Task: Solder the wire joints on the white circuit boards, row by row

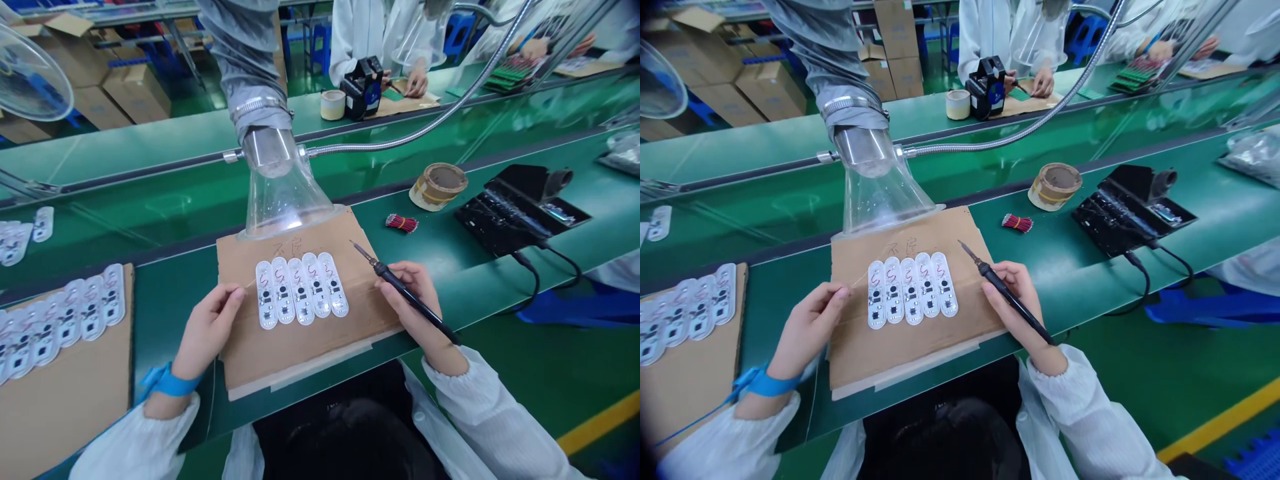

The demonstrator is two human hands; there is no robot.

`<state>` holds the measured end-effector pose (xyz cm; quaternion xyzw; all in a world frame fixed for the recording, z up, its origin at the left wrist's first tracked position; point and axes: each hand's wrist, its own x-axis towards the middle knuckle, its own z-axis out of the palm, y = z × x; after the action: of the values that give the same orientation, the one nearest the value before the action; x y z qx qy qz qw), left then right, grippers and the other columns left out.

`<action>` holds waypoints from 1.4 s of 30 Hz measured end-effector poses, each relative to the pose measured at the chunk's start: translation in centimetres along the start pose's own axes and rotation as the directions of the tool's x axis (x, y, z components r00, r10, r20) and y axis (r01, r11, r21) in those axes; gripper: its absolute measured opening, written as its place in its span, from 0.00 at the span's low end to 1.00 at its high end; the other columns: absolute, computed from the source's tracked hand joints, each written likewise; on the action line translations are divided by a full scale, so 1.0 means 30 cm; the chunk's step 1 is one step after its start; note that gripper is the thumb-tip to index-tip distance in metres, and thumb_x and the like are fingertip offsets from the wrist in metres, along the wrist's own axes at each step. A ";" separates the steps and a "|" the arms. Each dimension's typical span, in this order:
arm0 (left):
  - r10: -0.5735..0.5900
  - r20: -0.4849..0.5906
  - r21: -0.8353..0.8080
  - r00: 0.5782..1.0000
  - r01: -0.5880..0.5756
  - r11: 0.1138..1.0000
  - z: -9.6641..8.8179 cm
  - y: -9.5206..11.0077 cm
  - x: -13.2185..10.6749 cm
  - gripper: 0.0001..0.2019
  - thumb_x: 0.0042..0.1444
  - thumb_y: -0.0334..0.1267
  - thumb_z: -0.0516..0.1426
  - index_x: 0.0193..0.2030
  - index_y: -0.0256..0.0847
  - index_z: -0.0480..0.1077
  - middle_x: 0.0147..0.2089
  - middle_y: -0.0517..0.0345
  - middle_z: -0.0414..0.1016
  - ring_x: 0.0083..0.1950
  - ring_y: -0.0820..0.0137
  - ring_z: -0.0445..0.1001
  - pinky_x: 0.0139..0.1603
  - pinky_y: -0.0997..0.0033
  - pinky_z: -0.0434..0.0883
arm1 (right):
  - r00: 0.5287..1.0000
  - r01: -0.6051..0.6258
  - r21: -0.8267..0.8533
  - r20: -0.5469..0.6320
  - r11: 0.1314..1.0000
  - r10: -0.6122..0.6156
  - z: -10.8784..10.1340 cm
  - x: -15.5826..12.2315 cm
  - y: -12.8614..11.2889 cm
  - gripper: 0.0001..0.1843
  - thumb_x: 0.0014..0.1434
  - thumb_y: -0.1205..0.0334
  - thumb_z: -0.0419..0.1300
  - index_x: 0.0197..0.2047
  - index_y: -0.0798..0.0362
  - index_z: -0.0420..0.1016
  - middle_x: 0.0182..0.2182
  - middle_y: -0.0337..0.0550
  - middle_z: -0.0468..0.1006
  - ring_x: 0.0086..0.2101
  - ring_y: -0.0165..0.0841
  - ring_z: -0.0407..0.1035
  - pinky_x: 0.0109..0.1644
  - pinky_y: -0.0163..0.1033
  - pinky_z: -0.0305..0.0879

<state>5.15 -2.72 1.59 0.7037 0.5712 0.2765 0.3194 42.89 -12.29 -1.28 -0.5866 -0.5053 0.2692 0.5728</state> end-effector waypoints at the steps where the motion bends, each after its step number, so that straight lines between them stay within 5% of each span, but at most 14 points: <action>1: 0.053 0.018 0.022 0.998 -0.053 0.998 0.003 0.006 0.029 0.18 0.73 0.55 0.59 0.41 0.44 0.79 0.32 0.59 0.77 0.31 0.67 0.72 0.32 0.68 0.68 | 1.000 -0.008 0.017 -0.005 1.000 0.008 0.009 -0.004 -0.010 0.16 0.71 0.50 0.73 0.56 0.43 0.76 0.44 0.44 0.87 0.43 0.40 0.84 0.49 0.47 0.82; 6: 0.292 -0.020 0.067 0.956 -0.290 0.955 0.062 0.030 0.124 0.15 0.70 0.47 0.62 0.33 0.42 0.77 0.23 0.67 0.61 0.25 0.72 0.61 0.29 0.69 0.60 | 0.996 0.011 0.048 -0.092 0.999 -0.007 0.053 -0.010 -0.004 0.14 0.71 0.50 0.74 0.50 0.45 0.76 0.35 0.39 0.85 0.33 0.37 0.83 0.39 0.43 0.81; 10: 0.414 -0.066 0.003 0.908 -0.414 0.910 0.092 0.024 0.108 0.13 0.67 0.38 0.63 0.30 0.43 0.72 0.23 0.68 0.63 0.22 0.75 0.58 0.26 0.71 0.56 | 0.985 0.061 0.171 -0.167 0.983 -0.032 0.063 0.008 0.026 0.16 0.75 0.47 0.69 0.41 0.46 0.72 0.29 0.34 0.78 0.25 0.32 0.77 0.31 0.38 0.77; 14: 0.487 -0.054 -0.079 0.872 -0.490 0.868 0.091 0.010 0.082 0.11 0.66 0.32 0.63 0.31 0.43 0.72 0.24 0.69 0.64 0.22 0.76 0.58 0.24 0.72 0.55 | 0.994 0.001 0.185 -0.104 0.983 0.019 0.055 0.016 0.039 0.15 0.75 0.46 0.69 0.42 0.46 0.73 0.25 0.32 0.75 0.21 0.29 0.71 0.25 0.35 0.68; 30: 0.472 -0.007 -0.069 0.882 -0.471 0.879 0.077 0.024 0.088 0.12 0.66 0.34 0.62 0.30 0.45 0.70 0.22 0.67 0.64 0.21 0.75 0.59 0.23 0.71 0.56 | 0.999 -0.027 -0.020 0.034 0.999 0.028 0.030 -0.001 0.054 0.15 0.73 0.45 0.68 0.42 0.46 0.74 0.28 0.36 0.76 0.24 0.33 0.70 0.29 0.39 0.66; 38: 0.529 0.035 -0.076 0.848 -0.526 0.847 0.088 0.029 0.086 0.11 0.66 0.32 0.62 0.31 0.44 0.71 0.24 0.66 0.69 0.22 0.76 0.62 0.23 0.74 0.58 | 0.998 -0.028 -0.028 0.060 0.999 0.030 0.027 0.000 0.046 0.14 0.73 0.47 0.68 0.42 0.47 0.75 0.28 0.36 0.77 0.24 0.32 0.69 0.28 0.39 0.65; 42: 0.475 0.048 -0.069 0.878 -0.472 0.879 0.084 0.023 0.082 0.12 0.67 0.37 0.61 0.30 0.45 0.71 0.23 0.65 0.69 0.21 0.74 0.62 0.23 0.72 0.59 | 1.000 -0.007 0.049 0.007 0.999 0.006 0.036 0.015 0.023 0.16 0.73 0.45 0.68 0.40 0.46 0.73 0.25 0.34 0.73 0.23 0.32 0.67 0.28 0.39 0.65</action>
<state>7.95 -0.75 0.56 0.8213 0.3636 0.3395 0.2791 42.27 -11.32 -2.02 -0.5731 -0.4985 0.2854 0.5844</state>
